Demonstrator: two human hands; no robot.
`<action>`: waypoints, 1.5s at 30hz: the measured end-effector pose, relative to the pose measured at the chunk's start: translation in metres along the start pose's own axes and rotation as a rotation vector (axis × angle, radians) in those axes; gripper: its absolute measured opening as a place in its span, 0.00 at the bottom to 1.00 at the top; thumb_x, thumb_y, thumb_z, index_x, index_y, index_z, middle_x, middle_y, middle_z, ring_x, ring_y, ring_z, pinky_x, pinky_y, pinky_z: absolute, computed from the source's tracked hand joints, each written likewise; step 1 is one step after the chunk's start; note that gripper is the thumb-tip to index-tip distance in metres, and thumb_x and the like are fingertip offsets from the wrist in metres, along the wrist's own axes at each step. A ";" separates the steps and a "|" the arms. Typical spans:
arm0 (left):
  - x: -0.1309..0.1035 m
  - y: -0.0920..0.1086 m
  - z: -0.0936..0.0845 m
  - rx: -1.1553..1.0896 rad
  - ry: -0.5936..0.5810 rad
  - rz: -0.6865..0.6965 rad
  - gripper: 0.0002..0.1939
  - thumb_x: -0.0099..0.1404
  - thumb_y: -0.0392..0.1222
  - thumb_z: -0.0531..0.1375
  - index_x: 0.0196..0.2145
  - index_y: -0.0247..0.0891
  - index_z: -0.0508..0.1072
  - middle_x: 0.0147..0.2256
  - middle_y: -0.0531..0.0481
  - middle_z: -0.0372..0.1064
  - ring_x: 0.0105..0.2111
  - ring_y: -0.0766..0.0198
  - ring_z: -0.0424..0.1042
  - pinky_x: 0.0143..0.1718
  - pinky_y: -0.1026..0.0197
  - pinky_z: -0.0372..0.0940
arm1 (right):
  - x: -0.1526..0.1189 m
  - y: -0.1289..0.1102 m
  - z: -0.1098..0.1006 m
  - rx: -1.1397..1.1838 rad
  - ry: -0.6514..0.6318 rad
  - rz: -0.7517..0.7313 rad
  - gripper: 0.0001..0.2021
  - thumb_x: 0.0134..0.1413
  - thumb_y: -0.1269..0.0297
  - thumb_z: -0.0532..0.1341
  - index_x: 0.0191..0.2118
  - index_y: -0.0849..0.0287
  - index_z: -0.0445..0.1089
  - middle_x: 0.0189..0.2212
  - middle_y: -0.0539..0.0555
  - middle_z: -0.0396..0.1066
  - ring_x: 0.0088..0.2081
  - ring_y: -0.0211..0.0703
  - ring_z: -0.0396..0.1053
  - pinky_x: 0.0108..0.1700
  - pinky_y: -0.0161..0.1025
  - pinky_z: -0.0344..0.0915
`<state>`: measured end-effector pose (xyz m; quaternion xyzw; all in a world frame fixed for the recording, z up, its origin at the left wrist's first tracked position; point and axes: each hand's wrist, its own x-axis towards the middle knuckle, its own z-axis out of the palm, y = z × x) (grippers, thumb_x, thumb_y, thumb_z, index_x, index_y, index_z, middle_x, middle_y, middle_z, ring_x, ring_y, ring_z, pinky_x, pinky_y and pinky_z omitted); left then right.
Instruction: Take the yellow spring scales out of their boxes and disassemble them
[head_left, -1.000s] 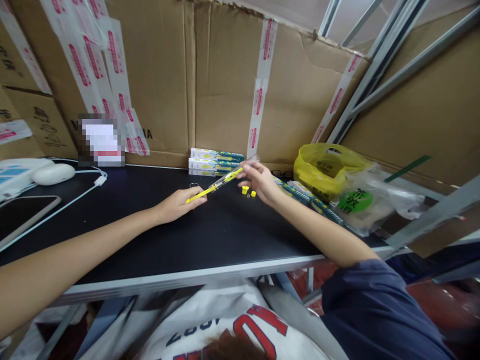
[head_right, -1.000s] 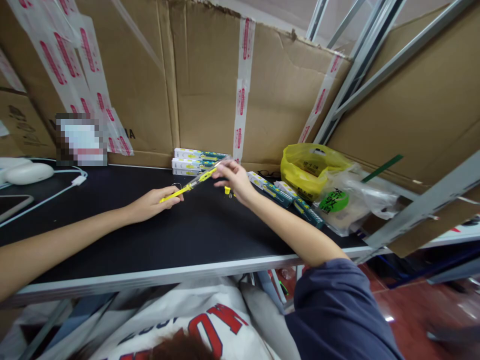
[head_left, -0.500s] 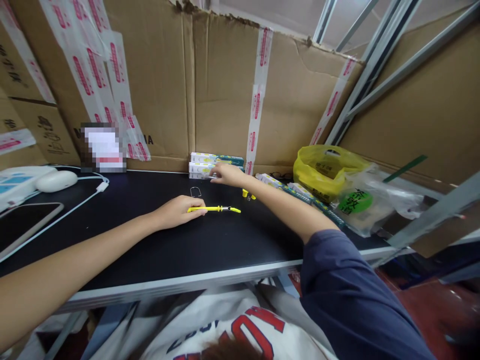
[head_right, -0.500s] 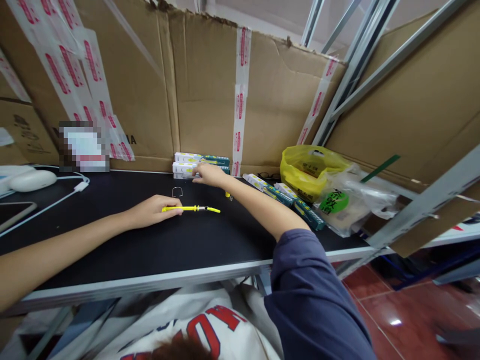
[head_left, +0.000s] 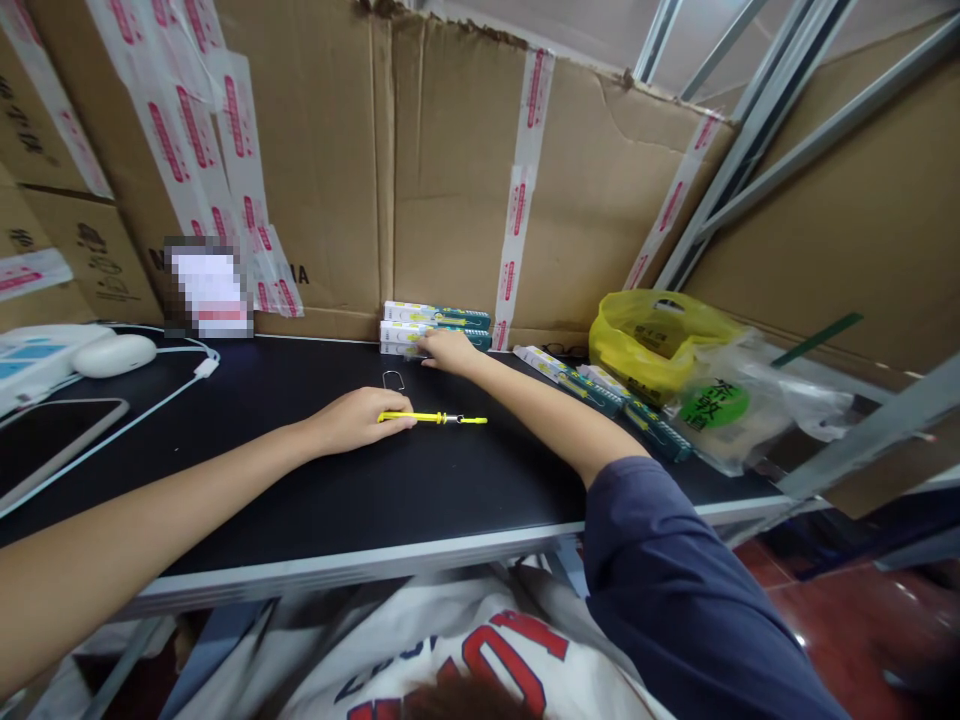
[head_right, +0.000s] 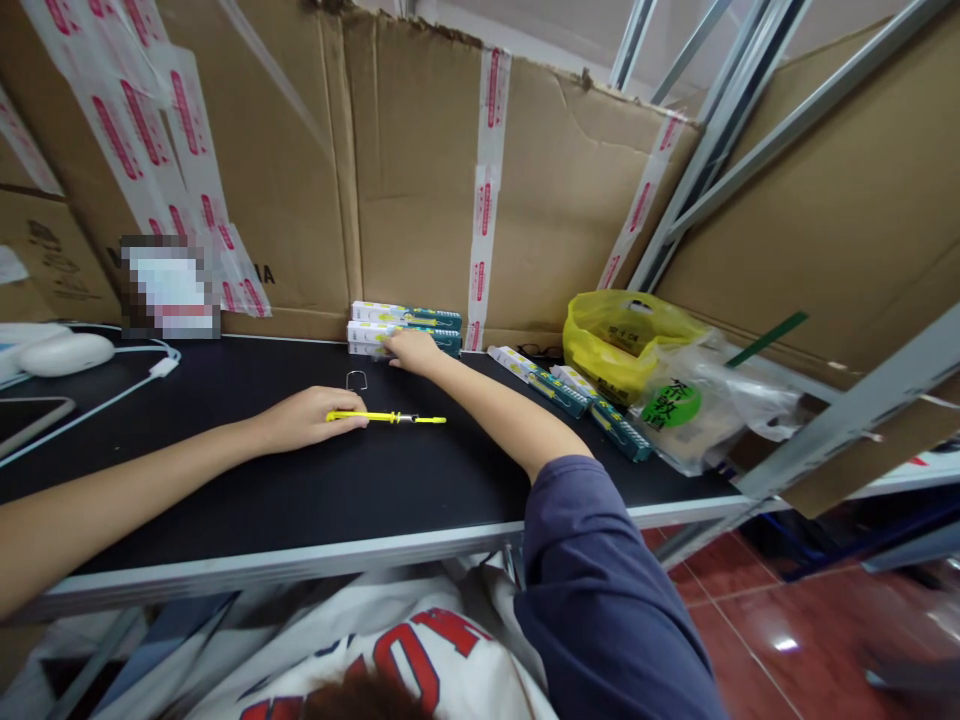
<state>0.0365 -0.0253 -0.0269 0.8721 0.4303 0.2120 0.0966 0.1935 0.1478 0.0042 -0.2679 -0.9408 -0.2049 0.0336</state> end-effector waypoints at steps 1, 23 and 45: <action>0.000 0.000 0.000 0.007 0.002 0.005 0.16 0.68 0.50 0.51 0.34 0.38 0.73 0.32 0.50 0.72 0.32 0.63 0.69 0.35 0.64 0.59 | 0.000 -0.001 0.000 -0.012 0.009 -0.004 0.14 0.56 0.63 0.62 0.47 0.61 0.69 0.47 0.61 0.69 0.47 0.50 0.68 0.40 0.38 0.62; -0.004 -0.001 -0.004 0.192 0.040 -0.092 0.17 0.69 0.52 0.46 0.34 0.40 0.67 0.31 0.51 0.69 0.30 0.61 0.68 0.30 0.63 0.56 | -0.138 -0.044 -0.012 0.635 0.226 -0.021 0.07 0.58 0.68 0.58 0.41 0.63 0.71 0.35 0.56 0.71 0.37 0.41 0.67 0.41 0.38 0.63; 0.000 0.027 0.011 0.044 0.036 -0.074 0.17 0.71 0.53 0.43 0.45 0.41 0.64 0.37 0.49 0.72 0.34 0.59 0.71 0.36 0.61 0.60 | -0.146 -0.065 -0.028 0.538 0.229 -0.018 0.09 0.66 0.65 0.47 0.42 0.58 0.63 0.37 0.56 0.70 0.39 0.42 0.67 0.41 0.37 0.61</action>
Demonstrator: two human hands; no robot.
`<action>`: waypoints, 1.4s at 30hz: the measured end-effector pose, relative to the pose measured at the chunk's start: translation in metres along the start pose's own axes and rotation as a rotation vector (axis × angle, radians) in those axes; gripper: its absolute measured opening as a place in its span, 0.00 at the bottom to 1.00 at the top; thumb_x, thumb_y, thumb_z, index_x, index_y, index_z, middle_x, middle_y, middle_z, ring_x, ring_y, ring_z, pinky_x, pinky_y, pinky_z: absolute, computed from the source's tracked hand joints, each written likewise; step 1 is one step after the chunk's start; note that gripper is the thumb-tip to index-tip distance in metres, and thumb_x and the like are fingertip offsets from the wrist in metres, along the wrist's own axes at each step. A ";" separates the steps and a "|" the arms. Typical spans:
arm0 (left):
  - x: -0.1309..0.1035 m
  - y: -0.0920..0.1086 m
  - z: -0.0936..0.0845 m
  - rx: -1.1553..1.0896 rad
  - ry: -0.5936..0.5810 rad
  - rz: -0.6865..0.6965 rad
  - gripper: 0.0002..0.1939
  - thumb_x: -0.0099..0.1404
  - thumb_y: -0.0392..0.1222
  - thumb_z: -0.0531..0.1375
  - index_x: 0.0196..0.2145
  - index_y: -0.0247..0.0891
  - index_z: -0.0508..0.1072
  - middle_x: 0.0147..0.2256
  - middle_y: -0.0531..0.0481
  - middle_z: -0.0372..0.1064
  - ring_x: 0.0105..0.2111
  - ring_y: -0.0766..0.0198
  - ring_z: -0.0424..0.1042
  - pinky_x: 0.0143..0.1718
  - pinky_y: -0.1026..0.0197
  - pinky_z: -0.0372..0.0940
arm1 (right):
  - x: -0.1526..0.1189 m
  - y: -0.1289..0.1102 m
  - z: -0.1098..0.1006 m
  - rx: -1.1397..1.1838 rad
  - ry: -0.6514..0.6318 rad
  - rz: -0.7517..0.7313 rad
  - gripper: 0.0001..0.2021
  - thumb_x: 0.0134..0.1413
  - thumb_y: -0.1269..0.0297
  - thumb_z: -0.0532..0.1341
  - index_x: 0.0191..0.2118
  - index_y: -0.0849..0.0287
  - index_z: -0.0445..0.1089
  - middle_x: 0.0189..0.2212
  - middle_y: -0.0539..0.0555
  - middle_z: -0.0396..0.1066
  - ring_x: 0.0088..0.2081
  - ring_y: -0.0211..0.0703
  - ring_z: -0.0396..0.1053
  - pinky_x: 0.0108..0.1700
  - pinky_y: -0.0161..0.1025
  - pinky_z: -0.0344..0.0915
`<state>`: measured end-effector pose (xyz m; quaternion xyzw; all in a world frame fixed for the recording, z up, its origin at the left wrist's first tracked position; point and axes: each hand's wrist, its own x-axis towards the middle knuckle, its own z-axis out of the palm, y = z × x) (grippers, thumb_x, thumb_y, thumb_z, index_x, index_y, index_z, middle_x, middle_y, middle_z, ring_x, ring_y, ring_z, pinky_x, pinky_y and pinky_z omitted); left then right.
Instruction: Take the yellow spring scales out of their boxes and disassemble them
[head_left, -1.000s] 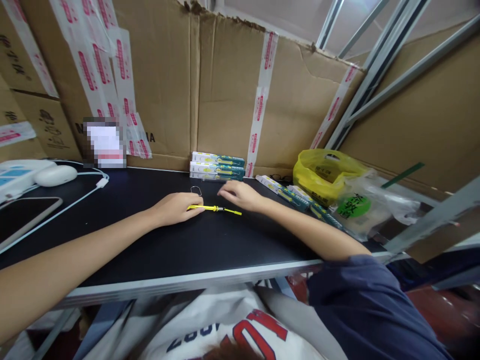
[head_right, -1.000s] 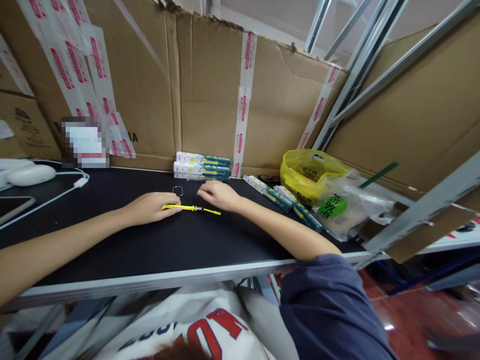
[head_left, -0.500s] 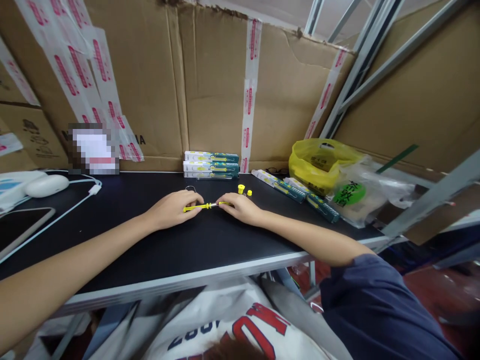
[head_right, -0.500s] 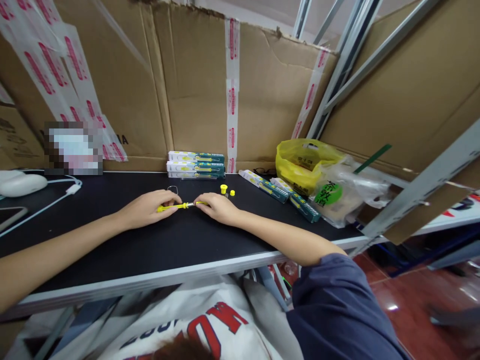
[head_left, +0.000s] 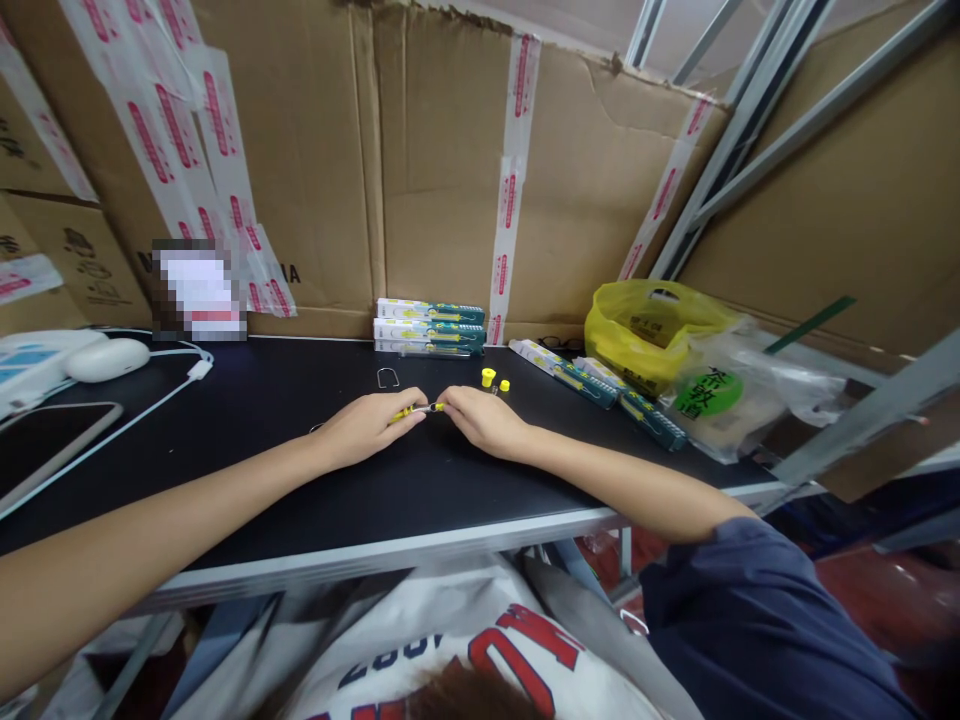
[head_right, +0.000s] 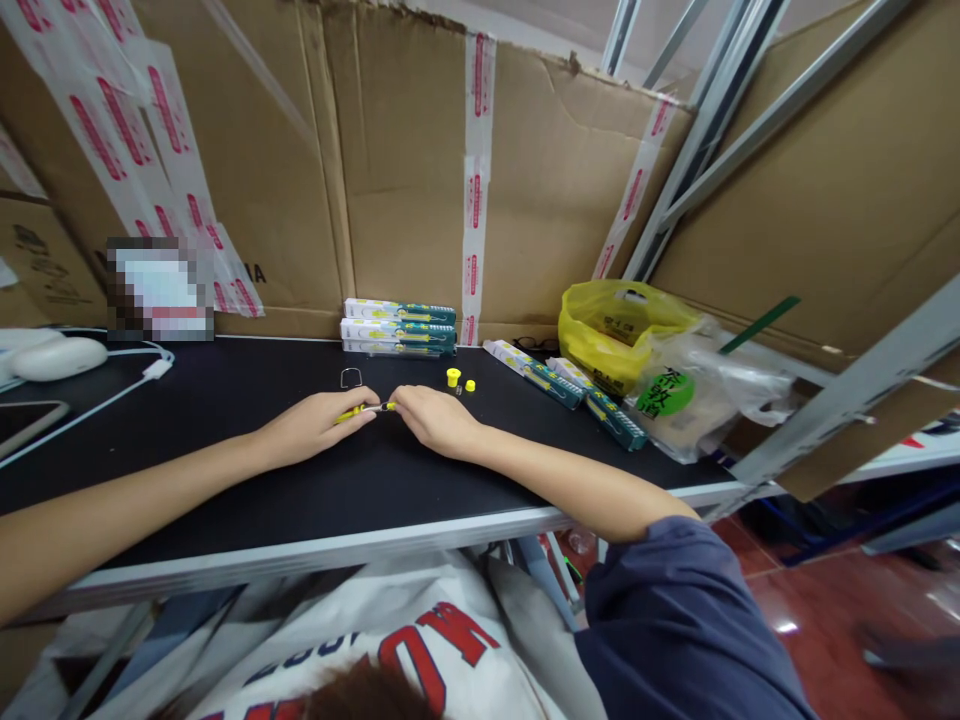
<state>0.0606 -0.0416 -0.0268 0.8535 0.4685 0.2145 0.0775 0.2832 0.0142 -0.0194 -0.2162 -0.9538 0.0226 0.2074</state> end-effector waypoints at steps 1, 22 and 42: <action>0.000 0.001 0.000 0.005 0.004 0.004 0.17 0.71 0.53 0.44 0.45 0.41 0.64 0.37 0.49 0.71 0.34 0.59 0.71 0.35 0.61 0.60 | 0.000 0.000 0.000 0.007 -0.010 0.012 0.09 0.66 0.64 0.46 0.43 0.58 0.62 0.37 0.55 0.70 0.39 0.42 0.67 0.40 0.37 0.61; -0.001 -0.002 -0.001 0.075 -0.001 0.038 0.17 0.71 0.53 0.45 0.44 0.42 0.67 0.38 0.51 0.72 0.36 0.61 0.71 0.35 0.63 0.59 | 0.000 -0.002 -0.003 -0.092 0.047 -0.071 0.04 0.63 0.65 0.53 0.36 0.58 0.62 0.32 0.54 0.69 0.34 0.41 0.65 0.35 0.35 0.58; -0.002 -0.003 0.001 0.074 0.010 0.074 0.17 0.72 0.51 0.44 0.42 0.40 0.66 0.34 0.51 0.71 0.33 0.62 0.71 0.34 0.64 0.59 | -0.002 -0.008 -0.005 0.351 -0.043 0.067 0.07 0.62 0.62 0.54 0.34 0.59 0.59 0.24 0.47 0.62 0.25 0.34 0.59 0.30 0.32 0.54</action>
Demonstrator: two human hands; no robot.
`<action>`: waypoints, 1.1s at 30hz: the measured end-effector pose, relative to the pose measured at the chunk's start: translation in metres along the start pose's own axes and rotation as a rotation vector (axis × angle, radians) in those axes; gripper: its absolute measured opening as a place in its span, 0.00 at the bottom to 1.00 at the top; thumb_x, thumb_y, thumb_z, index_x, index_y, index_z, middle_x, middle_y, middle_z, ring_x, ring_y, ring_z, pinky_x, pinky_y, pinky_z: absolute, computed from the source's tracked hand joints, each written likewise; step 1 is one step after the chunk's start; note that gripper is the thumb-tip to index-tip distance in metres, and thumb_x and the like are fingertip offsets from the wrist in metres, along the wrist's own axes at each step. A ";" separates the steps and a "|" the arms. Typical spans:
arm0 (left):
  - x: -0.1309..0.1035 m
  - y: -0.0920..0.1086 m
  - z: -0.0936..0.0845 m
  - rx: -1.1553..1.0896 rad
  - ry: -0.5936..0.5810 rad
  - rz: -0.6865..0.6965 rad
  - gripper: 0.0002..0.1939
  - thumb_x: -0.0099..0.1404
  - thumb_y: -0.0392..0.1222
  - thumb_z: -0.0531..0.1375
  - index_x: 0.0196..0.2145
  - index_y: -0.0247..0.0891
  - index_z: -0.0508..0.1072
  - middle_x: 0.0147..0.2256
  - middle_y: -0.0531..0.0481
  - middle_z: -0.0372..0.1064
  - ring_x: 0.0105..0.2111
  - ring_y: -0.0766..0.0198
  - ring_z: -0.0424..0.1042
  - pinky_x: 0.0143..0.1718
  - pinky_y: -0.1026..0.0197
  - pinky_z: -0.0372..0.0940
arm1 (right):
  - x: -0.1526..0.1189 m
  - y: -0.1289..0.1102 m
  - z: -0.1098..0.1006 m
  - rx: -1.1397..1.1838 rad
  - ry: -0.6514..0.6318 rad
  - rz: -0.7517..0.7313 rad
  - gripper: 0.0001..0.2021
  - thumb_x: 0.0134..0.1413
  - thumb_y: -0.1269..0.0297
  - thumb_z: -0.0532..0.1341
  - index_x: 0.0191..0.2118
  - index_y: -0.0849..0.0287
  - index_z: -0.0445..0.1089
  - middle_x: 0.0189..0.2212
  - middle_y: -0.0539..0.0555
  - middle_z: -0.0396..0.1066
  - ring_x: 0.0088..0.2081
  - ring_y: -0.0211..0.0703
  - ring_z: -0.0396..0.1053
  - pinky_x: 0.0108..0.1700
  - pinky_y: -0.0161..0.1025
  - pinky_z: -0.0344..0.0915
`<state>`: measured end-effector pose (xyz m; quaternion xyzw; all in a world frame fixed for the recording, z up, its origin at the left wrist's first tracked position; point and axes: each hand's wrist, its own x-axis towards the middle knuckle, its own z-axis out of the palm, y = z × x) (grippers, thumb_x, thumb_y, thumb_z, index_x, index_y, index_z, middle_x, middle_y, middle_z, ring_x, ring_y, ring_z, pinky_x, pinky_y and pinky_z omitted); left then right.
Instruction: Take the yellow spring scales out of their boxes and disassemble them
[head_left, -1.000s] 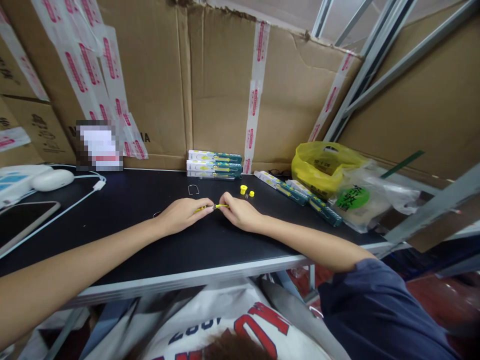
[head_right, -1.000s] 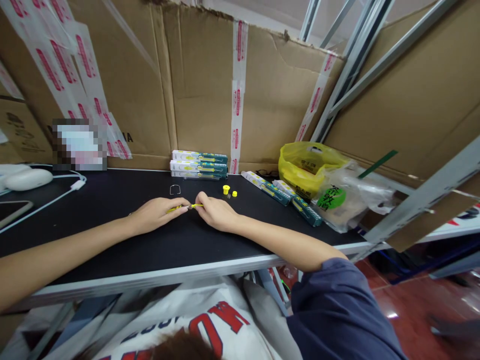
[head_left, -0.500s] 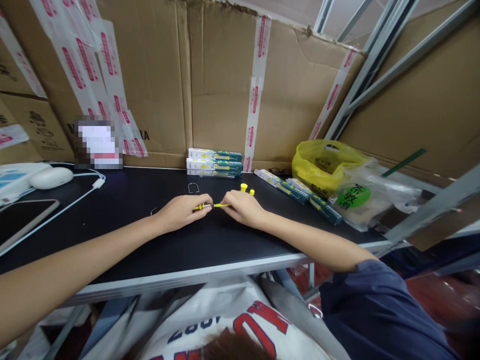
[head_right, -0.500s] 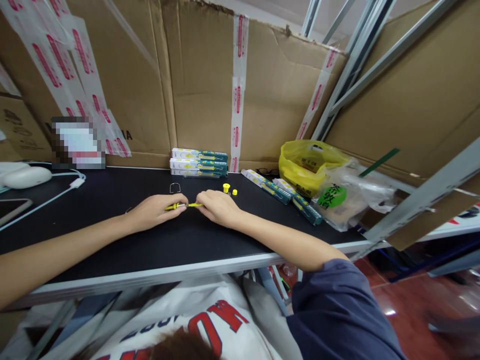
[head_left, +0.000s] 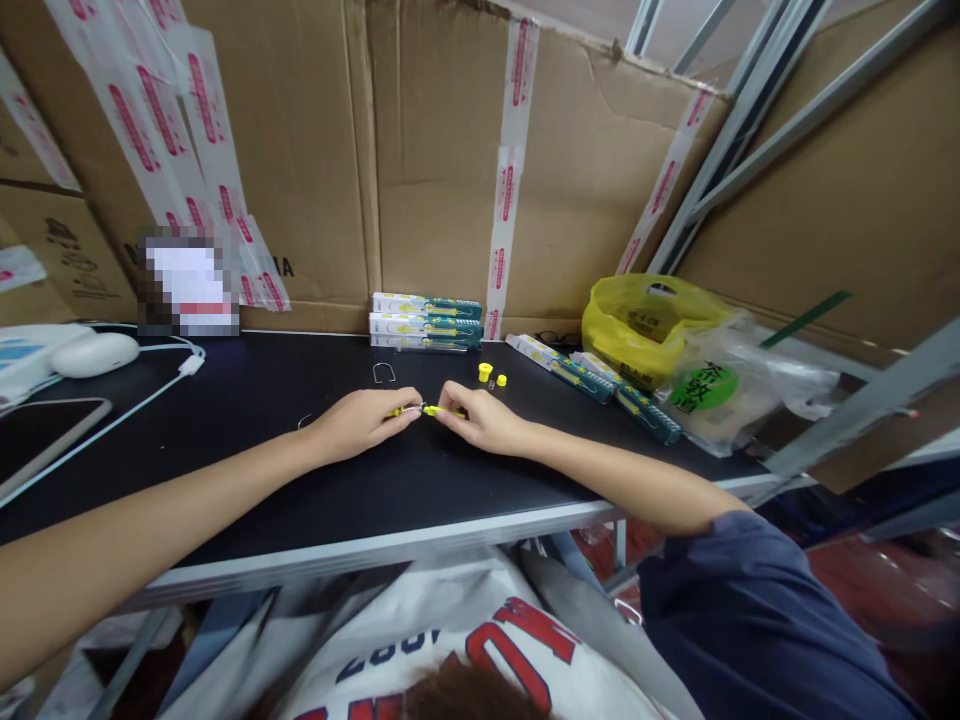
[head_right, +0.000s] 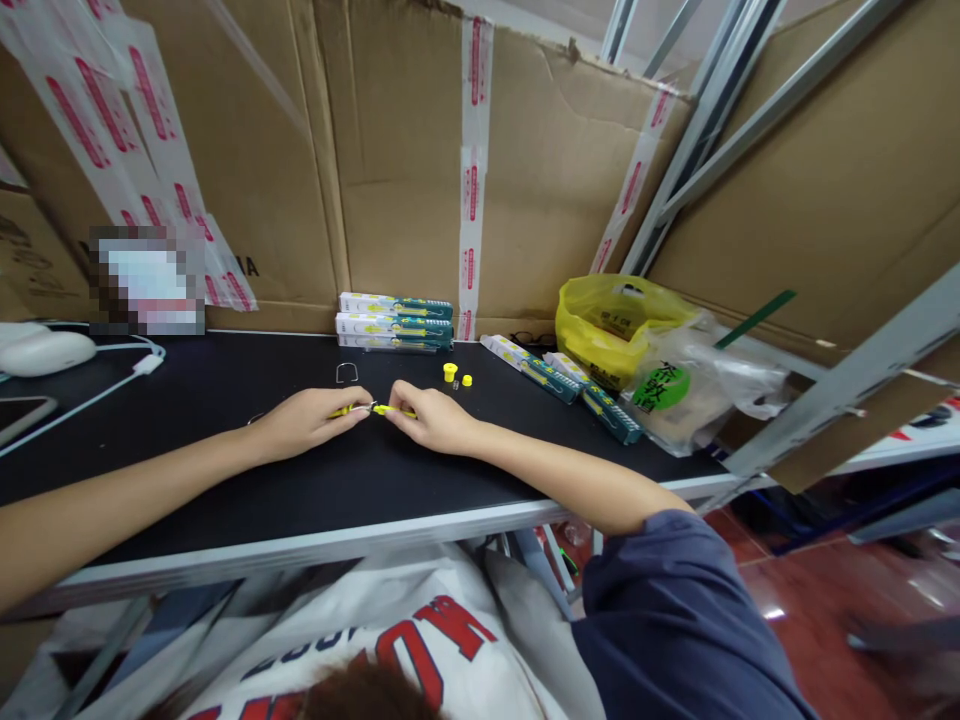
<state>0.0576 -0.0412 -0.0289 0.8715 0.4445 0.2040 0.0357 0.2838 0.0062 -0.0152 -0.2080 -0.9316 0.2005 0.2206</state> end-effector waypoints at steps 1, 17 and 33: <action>0.000 0.000 0.000 0.018 -0.003 0.010 0.17 0.72 0.51 0.44 0.42 0.40 0.67 0.35 0.51 0.72 0.33 0.62 0.71 0.34 0.64 0.59 | 0.000 0.001 0.001 0.066 -0.007 0.005 0.08 0.62 0.61 0.54 0.34 0.59 0.59 0.24 0.47 0.62 0.25 0.34 0.59 0.30 0.32 0.54; 0.001 -0.009 0.000 0.161 0.081 0.097 0.20 0.72 0.51 0.44 0.47 0.43 0.70 0.41 0.49 0.74 0.38 0.62 0.73 0.37 0.65 0.63 | 0.008 0.002 -0.001 0.891 -0.261 0.397 0.10 0.57 0.57 0.56 0.32 0.57 0.55 0.14 0.39 0.53 0.14 0.27 0.42 0.16 0.25 0.37; -0.003 -0.013 -0.004 0.260 0.152 0.067 0.21 0.72 0.53 0.43 0.47 0.43 0.70 0.42 0.49 0.74 0.40 0.62 0.73 0.36 0.65 0.63 | 0.009 0.013 -0.046 0.780 -0.025 0.224 0.16 0.57 0.50 0.57 0.30 0.57 0.56 0.23 0.45 0.57 0.23 0.33 0.55 0.22 0.30 0.52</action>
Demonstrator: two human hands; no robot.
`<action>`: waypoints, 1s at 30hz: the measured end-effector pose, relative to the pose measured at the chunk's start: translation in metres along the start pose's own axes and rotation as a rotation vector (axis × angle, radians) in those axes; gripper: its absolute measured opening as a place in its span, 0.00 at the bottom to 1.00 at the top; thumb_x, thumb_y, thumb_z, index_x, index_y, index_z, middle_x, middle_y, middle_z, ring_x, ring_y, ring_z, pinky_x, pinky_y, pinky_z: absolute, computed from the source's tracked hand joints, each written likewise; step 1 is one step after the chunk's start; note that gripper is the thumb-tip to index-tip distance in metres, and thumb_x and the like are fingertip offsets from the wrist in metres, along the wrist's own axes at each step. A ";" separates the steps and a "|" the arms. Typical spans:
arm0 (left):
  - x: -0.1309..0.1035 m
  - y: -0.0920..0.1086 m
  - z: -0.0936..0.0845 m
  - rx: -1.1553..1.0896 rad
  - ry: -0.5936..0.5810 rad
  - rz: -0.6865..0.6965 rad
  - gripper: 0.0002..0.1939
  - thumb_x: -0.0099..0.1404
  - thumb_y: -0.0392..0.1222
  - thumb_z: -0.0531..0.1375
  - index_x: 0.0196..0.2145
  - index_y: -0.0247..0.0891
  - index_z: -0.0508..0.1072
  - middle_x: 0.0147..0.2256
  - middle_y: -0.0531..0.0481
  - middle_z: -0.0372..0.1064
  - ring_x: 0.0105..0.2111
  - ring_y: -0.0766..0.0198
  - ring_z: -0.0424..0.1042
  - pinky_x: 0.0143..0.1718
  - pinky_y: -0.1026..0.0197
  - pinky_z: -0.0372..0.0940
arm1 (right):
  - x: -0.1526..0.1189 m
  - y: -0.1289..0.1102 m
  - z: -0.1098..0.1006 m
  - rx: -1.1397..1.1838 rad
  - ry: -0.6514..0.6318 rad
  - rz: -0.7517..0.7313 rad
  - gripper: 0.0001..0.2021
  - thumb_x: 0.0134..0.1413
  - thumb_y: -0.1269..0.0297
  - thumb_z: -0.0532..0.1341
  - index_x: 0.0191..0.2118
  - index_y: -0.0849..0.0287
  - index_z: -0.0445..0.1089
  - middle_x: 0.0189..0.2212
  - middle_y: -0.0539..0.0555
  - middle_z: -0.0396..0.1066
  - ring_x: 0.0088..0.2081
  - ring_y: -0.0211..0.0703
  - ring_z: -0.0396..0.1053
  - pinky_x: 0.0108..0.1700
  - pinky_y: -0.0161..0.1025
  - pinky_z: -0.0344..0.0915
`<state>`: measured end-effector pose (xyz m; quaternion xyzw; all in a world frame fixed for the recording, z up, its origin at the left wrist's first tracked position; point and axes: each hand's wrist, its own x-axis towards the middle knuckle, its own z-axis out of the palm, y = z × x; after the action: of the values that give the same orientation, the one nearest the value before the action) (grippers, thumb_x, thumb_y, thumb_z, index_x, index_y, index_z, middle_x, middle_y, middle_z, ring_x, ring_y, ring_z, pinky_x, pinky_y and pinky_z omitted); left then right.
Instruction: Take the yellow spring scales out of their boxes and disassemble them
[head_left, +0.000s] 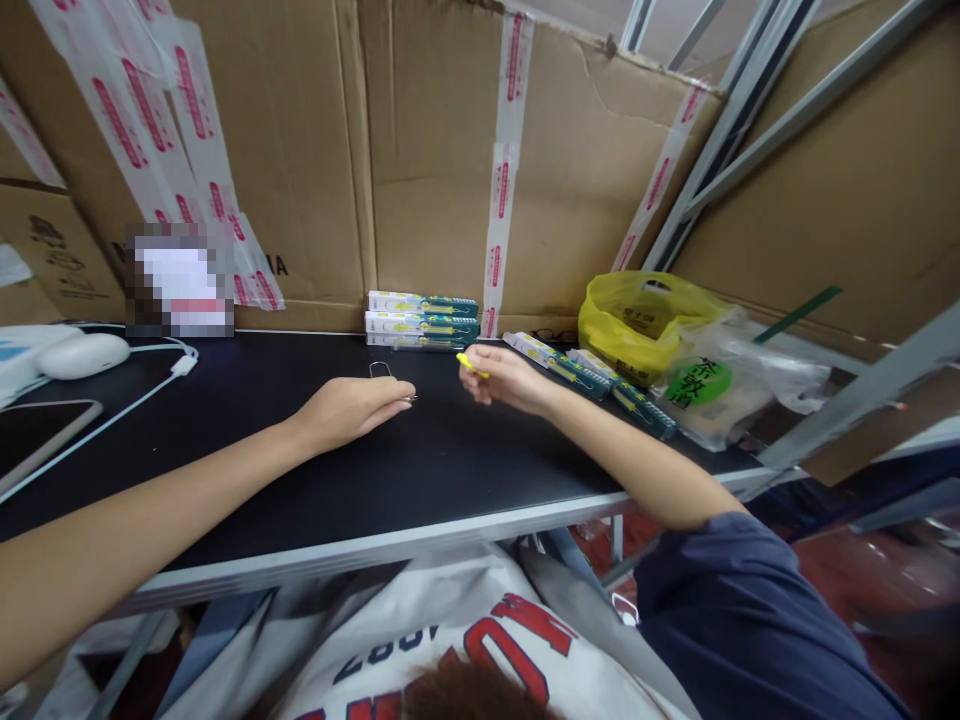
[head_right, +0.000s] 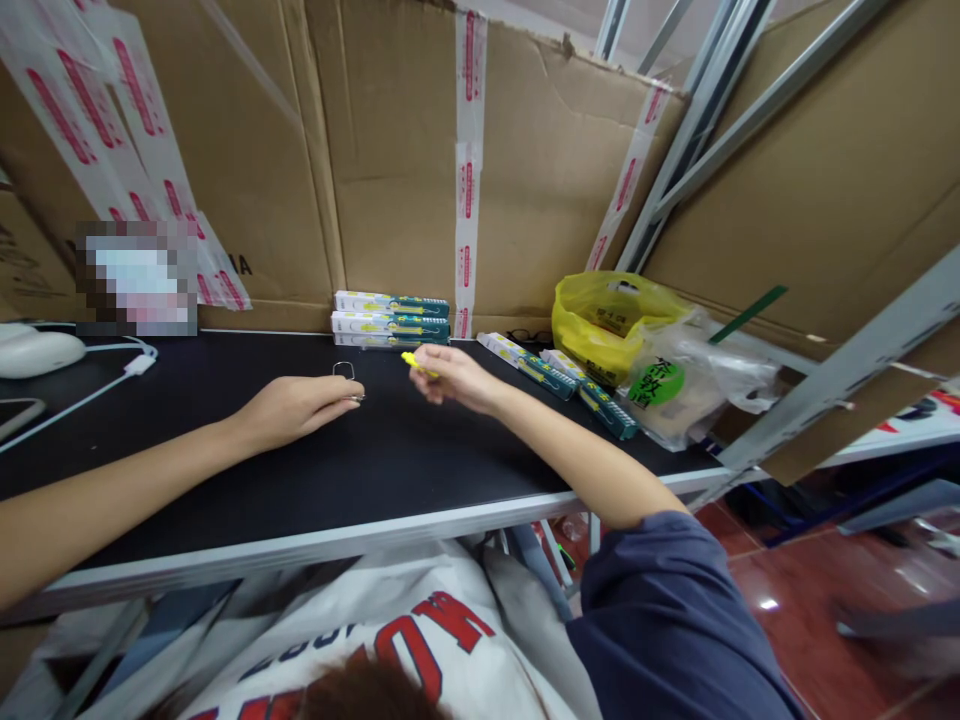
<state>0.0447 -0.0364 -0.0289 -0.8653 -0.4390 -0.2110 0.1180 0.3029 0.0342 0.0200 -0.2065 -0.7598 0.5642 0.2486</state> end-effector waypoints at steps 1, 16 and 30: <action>0.000 -0.001 0.000 -0.021 -0.017 -0.017 0.21 0.72 0.53 0.43 0.48 0.43 0.70 0.43 0.49 0.75 0.41 0.61 0.73 0.37 0.65 0.63 | -0.001 -0.005 -0.013 -0.171 0.087 -0.071 0.16 0.56 0.49 0.57 0.31 0.58 0.58 0.24 0.47 0.58 0.24 0.33 0.56 0.25 0.31 0.55; 0.003 0.006 -0.006 -0.235 -0.181 -0.086 0.17 0.69 0.50 0.46 0.49 0.42 0.66 0.39 0.50 0.73 0.35 0.61 0.72 0.36 0.63 0.62 | -0.010 -0.001 -0.063 -1.486 -0.026 0.521 0.10 0.54 0.64 0.57 0.30 0.62 0.74 0.29 0.60 0.72 0.30 0.43 0.67 0.32 0.37 0.57; 0.004 0.003 0.001 -0.357 -0.137 -0.056 0.17 0.65 0.43 0.50 0.52 0.41 0.60 0.35 0.51 0.69 0.30 0.64 0.69 0.33 0.63 0.62 | -0.003 0.007 -0.046 -1.523 0.272 0.383 0.20 0.66 0.58 0.45 0.41 0.64 0.70 0.40 0.66 0.73 0.42 0.51 0.71 0.39 0.39 0.61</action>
<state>0.0494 -0.0355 -0.0280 -0.8724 -0.4254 -0.2293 -0.0733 0.3335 0.0691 0.0241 -0.5138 -0.8507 -0.1076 0.0286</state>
